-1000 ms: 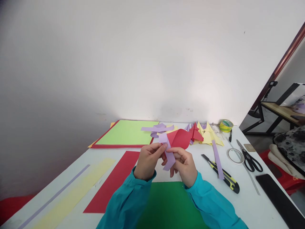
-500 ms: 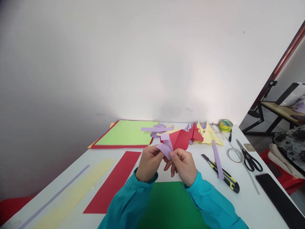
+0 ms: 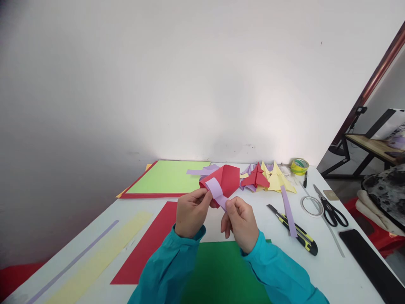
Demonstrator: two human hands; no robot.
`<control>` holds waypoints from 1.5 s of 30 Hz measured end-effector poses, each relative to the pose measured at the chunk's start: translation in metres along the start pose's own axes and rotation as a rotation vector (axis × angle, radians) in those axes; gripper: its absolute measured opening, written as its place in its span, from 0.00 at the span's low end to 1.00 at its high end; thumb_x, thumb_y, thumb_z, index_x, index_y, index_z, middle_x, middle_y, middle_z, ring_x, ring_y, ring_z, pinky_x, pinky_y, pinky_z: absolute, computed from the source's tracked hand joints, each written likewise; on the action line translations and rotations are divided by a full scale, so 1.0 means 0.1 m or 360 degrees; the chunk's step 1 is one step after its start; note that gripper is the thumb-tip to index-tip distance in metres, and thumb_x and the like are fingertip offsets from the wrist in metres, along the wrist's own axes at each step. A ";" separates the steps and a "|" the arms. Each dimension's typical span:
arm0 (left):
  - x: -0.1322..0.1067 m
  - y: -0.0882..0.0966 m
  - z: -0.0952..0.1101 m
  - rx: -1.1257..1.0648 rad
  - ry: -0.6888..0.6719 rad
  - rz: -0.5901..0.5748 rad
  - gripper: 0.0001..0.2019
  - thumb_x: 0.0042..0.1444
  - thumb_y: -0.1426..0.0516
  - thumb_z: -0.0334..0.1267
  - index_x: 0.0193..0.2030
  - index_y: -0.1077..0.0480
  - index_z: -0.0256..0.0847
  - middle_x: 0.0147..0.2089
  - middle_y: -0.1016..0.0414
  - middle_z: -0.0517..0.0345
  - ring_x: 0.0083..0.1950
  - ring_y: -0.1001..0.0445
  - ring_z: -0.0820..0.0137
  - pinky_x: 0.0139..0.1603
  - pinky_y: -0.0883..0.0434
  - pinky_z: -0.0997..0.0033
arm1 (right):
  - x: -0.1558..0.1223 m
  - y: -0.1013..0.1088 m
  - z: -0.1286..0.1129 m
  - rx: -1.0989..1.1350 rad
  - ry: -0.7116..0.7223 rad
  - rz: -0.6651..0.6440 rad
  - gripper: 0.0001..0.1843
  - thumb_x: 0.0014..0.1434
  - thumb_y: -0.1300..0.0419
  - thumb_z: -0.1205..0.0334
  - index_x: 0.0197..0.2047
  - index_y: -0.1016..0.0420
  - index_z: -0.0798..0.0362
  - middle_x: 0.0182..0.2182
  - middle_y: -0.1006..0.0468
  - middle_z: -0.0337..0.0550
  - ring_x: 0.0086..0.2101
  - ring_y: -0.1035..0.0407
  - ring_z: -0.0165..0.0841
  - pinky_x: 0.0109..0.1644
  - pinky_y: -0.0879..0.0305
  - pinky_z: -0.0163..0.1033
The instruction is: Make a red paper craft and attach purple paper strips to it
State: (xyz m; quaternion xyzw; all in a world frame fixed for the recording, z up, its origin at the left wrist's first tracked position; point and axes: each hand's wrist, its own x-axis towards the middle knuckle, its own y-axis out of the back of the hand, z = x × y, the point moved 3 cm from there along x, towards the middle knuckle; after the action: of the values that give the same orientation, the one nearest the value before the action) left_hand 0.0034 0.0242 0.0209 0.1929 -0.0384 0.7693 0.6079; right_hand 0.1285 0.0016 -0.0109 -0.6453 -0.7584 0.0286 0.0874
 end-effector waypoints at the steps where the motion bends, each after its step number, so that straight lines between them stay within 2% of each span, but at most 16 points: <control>1: 0.00 0.01 0.00 0.0011 -0.0016 -0.0004 0.15 0.49 0.46 0.40 0.15 0.37 0.40 0.14 0.33 0.60 0.17 0.34 0.73 0.19 0.38 0.75 | 0.00 0.00 0.00 0.0002 -0.0005 0.0004 0.22 0.58 0.50 0.42 0.26 0.40 0.53 0.12 0.32 0.31 0.10 0.44 0.22 0.14 0.53 0.28; 16: 0.01 -0.02 -0.10 0.0319 -0.0297 0.0061 0.17 0.53 0.47 0.41 0.15 0.38 0.40 0.14 0.34 0.61 0.17 0.37 0.75 0.19 0.40 0.75 | 0.03 0.01 0.02 -0.0125 -0.0181 0.0094 0.25 0.55 0.49 0.38 0.22 0.41 0.52 0.07 0.37 0.29 0.08 0.51 0.20 0.12 0.61 0.27; 26: 0.05 0.05 -0.15 0.0201 -0.0159 0.0149 0.14 0.48 0.44 0.41 0.15 0.34 0.41 0.15 0.31 0.60 0.18 0.34 0.72 0.20 0.38 0.74 | 0.01 0.01 0.03 -0.0114 -0.0187 0.0068 0.25 0.56 0.50 0.39 0.22 0.41 0.52 0.08 0.37 0.29 0.08 0.50 0.21 0.12 0.58 0.28; 32: 0.05 0.03 -0.17 0.0199 -0.0135 0.0130 0.15 0.48 0.43 0.42 0.14 0.35 0.42 0.15 0.32 0.59 0.19 0.35 0.72 0.20 0.38 0.74 | 0.02 0.02 0.04 -0.0136 -0.0250 0.0131 0.23 0.54 0.46 0.42 0.20 0.43 0.51 0.05 0.39 0.28 0.07 0.53 0.21 0.12 0.63 0.28; 39: 0.04 0.02 -0.17 0.0190 -0.0087 0.0116 0.14 0.48 0.43 0.42 0.14 0.35 0.41 0.15 0.31 0.59 0.19 0.34 0.72 0.21 0.37 0.74 | 0.01 0.03 0.01 -0.0159 -0.0220 0.0155 0.22 0.54 0.47 0.43 0.20 0.43 0.51 0.06 0.38 0.29 0.08 0.52 0.21 0.12 0.61 0.29; 42: 0.06 0.03 -0.18 0.0049 -0.0024 0.0052 0.15 0.47 0.42 0.42 0.14 0.34 0.41 0.14 0.32 0.60 0.18 0.34 0.72 0.20 0.37 0.74 | -0.01 0.04 -0.06 -0.0145 -0.0117 0.0058 0.23 0.56 0.51 0.40 0.25 0.39 0.52 0.10 0.32 0.32 0.09 0.47 0.22 0.13 0.57 0.29; 45: 0.09 0.01 -0.21 -0.0205 0.0148 -0.0086 0.14 0.47 0.42 0.41 0.14 0.34 0.40 0.13 0.33 0.60 0.17 0.34 0.72 0.20 0.35 0.74 | -0.05 0.09 -0.16 -0.0039 0.0044 0.0003 0.29 0.58 0.59 0.36 0.41 0.35 0.53 0.17 0.26 0.38 0.11 0.40 0.26 0.15 0.53 0.31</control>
State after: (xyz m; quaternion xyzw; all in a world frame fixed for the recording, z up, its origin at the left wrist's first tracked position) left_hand -0.0046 0.0379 0.0049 0.1184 -0.0542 0.7566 0.6408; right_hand 0.1402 -0.0027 0.0030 -0.6473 -0.7568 0.0105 0.0897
